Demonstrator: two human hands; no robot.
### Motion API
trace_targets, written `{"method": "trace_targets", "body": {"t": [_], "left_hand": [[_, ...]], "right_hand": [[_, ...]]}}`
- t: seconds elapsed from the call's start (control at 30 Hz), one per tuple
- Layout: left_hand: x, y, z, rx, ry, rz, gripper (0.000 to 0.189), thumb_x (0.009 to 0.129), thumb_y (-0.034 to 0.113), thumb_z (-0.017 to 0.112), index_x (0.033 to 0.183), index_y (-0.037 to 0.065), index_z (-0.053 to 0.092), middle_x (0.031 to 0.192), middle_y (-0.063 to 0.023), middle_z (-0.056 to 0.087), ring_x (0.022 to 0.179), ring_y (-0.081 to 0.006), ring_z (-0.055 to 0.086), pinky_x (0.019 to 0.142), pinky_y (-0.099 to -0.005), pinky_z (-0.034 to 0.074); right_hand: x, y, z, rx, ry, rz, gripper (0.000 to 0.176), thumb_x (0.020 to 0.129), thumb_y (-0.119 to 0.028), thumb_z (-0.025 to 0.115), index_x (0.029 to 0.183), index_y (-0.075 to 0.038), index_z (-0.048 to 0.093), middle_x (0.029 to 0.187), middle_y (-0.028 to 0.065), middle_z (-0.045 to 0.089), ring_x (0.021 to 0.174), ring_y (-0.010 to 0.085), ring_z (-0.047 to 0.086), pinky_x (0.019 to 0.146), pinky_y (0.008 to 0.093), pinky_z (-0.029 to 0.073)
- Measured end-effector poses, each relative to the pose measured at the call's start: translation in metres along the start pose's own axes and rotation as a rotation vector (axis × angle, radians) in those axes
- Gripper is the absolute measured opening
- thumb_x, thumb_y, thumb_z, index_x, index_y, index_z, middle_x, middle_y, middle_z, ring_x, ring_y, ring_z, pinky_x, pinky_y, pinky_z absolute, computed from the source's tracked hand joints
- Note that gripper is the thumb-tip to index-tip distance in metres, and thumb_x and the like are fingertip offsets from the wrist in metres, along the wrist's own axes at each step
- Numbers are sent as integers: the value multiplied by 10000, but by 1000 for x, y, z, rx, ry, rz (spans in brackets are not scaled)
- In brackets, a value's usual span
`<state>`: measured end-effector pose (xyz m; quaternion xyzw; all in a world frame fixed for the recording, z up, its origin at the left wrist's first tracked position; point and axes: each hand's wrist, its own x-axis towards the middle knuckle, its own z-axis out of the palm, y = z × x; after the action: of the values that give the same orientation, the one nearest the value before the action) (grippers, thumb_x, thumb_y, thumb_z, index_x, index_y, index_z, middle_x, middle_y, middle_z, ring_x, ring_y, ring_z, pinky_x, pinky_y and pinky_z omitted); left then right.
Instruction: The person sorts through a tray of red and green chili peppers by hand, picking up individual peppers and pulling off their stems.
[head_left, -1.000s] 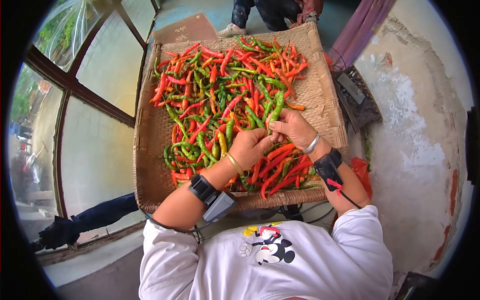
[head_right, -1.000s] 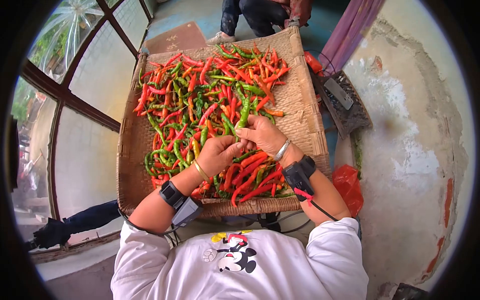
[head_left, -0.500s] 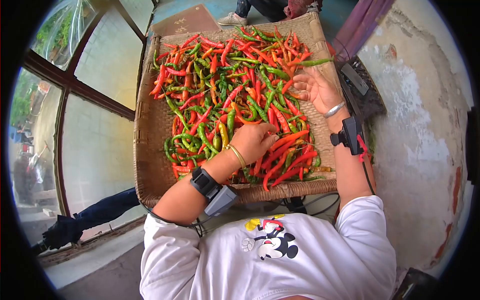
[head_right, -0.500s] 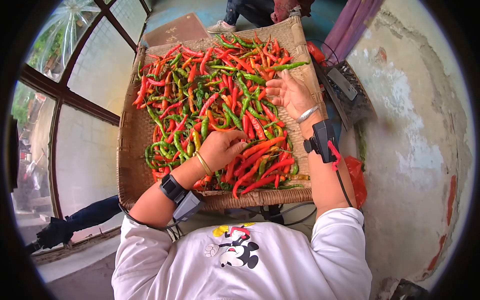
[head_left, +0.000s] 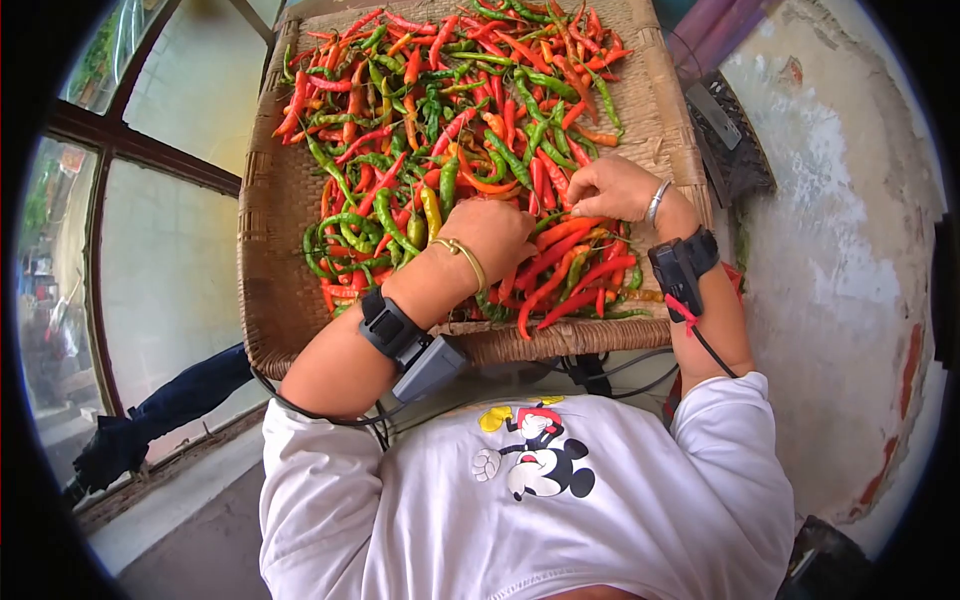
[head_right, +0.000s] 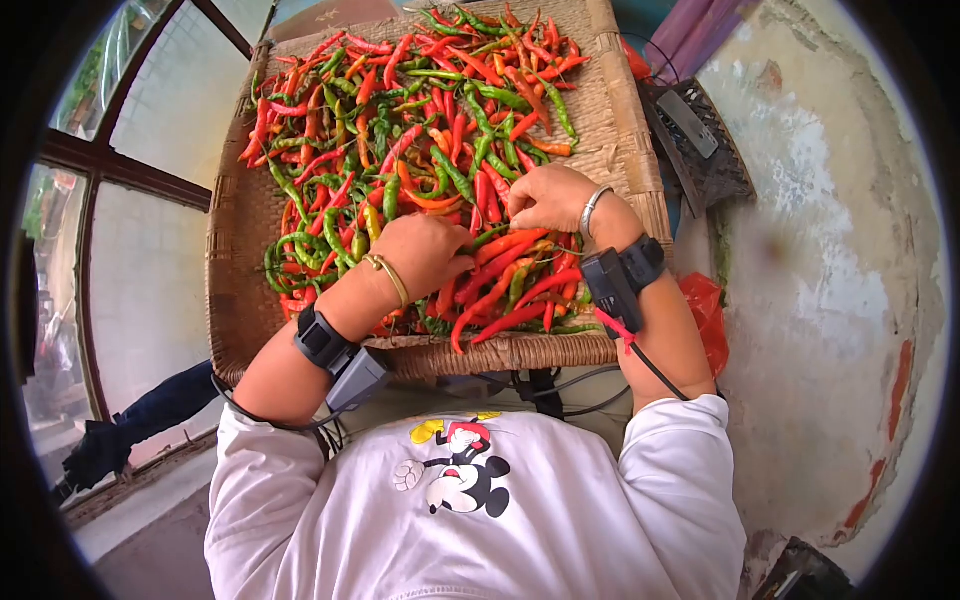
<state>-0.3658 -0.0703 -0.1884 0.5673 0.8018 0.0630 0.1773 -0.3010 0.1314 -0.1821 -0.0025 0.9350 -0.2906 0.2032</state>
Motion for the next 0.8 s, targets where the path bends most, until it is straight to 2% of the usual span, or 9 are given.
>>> {"method": "trace_targets", "body": {"t": [0.07,0.17,0.33,0.43,0.53,0.6,0.63,0.73,0.8], "left_hand": [[1,0,1,13,-33,-23,237,716,288,594,865,104,609,734,-116,601,712,-294,585,618,-398,471],[1,-2,1,-29,-18,-27,264,710,288,599,900,106,609,738,-118,604,722,-290,586,638,-392,469],[1,-4,3,-12,0,-16,276,704,287,604,915,108,609,743,-122,604,722,-289,585,644,-386,465],[2,-5,4,-9,-3,-13,276,699,284,611,906,101,609,744,-124,604,726,-292,584,646,-389,462],[1,-4,4,-85,53,18,276,717,287,607,903,82,606,731,-121,602,727,-297,580,648,-383,459],[1,-3,7,-300,248,109,250,733,257,618,887,60,607,700,-119,592,671,-278,582,612,-347,465],[3,-3,7,-301,246,111,250,733,257,618,887,60,607,700,-119,592,671,-278,582,612,-347,465],[5,0,-1,-468,180,29,259,768,310,588,802,55,616,667,-115,598,658,-249,598,611,-355,473],[4,3,-12,-822,-39,-188,188,783,188,608,804,1,606,609,-51,569,542,-96,542,511,-240,436]], "right_hand": [[0,-1,5,-14,-33,-15,204,661,-162,642,805,-22,606,739,98,603,693,215,585,619,306,446],[3,-5,14,-225,-111,8,229,635,-253,666,787,-85,640,791,86,620,774,241,587,669,352,451],[-1,-14,19,-361,-75,14,243,618,-265,682,781,-90,640,794,81,615,802,252,579,678,357,449],[3,-10,20,-359,-53,44,221,624,-248,674,746,-69,626,780,89,610,761,243,580,649,342,450],[-2,-3,7,-163,-69,-43,166,652,-165,641,728,-33,574,718,67,542,684,193,542,597,303,424],[-11,-5,-5,194,-40,-63,118,696,-116,609,746,-18,567,683,24,544,619,102,513,557,239,413],[-16,-12,-11,313,-39,-46,99,727,-98,588,775,-13,570,690,-8,542,611,56,485,551,203,406],[-20,-6,-17,531,-28,-25,107,734,-107,584,795,-20,574,677,-17,539,608,54,488,541,198,407],[-25,-6,-23,563,-29,-9,100,749,-106,569,805,-24,576,683,-18,540,600,41,487,532,175,409]]}}
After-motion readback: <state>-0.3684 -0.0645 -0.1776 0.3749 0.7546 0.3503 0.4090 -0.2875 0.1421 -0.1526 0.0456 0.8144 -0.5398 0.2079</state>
